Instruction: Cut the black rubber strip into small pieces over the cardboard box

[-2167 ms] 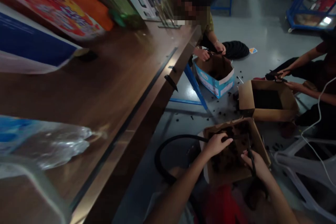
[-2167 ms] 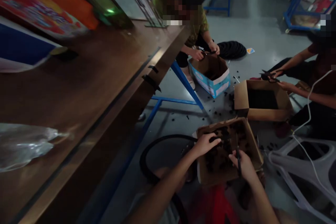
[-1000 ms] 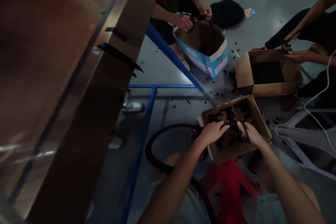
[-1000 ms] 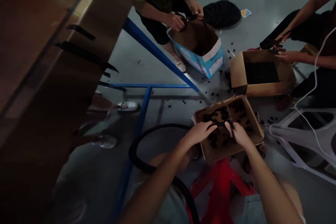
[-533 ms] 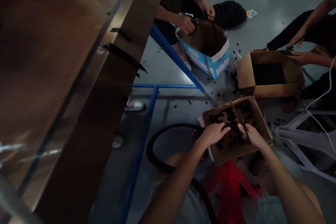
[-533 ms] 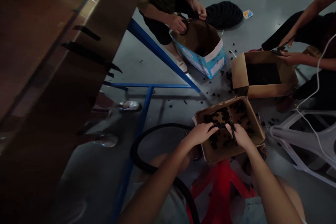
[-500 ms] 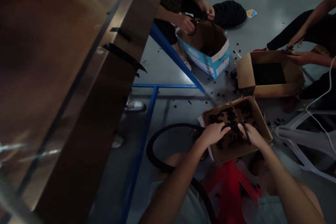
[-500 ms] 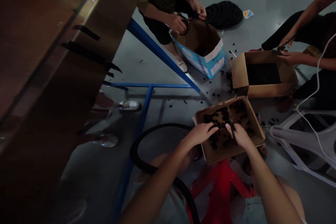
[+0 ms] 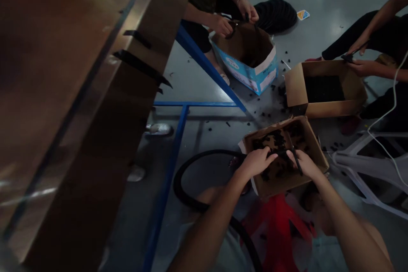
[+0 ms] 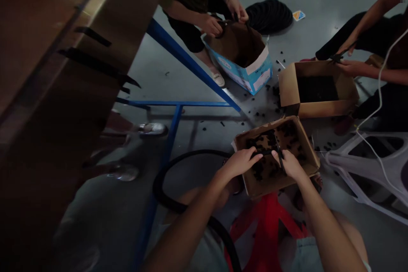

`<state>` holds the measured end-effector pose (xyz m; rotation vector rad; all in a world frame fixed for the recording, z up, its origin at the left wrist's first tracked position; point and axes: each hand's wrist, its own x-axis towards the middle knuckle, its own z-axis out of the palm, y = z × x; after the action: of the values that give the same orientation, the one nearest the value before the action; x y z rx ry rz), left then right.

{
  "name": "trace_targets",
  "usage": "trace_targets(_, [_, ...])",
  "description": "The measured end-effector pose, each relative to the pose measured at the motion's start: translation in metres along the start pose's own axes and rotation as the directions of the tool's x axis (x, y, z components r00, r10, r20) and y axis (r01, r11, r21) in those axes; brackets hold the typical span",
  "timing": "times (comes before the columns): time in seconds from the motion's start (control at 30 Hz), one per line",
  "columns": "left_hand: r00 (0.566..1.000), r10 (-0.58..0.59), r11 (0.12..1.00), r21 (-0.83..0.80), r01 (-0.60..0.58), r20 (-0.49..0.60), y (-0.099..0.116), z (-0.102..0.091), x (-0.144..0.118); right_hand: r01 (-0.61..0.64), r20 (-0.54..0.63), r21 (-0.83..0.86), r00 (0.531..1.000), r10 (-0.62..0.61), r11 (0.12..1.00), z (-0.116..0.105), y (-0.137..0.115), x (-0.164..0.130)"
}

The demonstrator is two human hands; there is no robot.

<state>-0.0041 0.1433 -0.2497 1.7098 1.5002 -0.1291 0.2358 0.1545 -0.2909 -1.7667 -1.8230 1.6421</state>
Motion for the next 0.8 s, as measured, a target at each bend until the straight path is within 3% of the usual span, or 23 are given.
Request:
trace_targets(0.33, [0.999,-0.036,0.997,-0.064,0.036,0.006,-0.003,0.003,0.005,-0.051,-0.006,-0.087,0.999,0.051,0.995,-0.004,-0.015,-0.004])
trace_targets(0.53, [0.966,0.113,0.988,-0.073,-0.133,-0.233,-0.013,0.012,0.012,-0.051,0.000,-0.150,0.999,0.051,0.987,-0.003,-0.011,-0.003])
trace_targets(0.67, [0.928,0.069,0.997,-0.013,-0.079,-0.365,-0.019,0.013,0.017,-0.018,0.006,-0.173,1.000,0.019,0.985,-0.004,-0.008,-0.002])
trace_targets(0.8, [0.939,-0.023,1.000,0.006,0.026,-0.343,-0.013,0.003,0.012,-0.019,0.065,-0.121,0.998,0.027,0.992,-0.008,-0.008,-0.003])
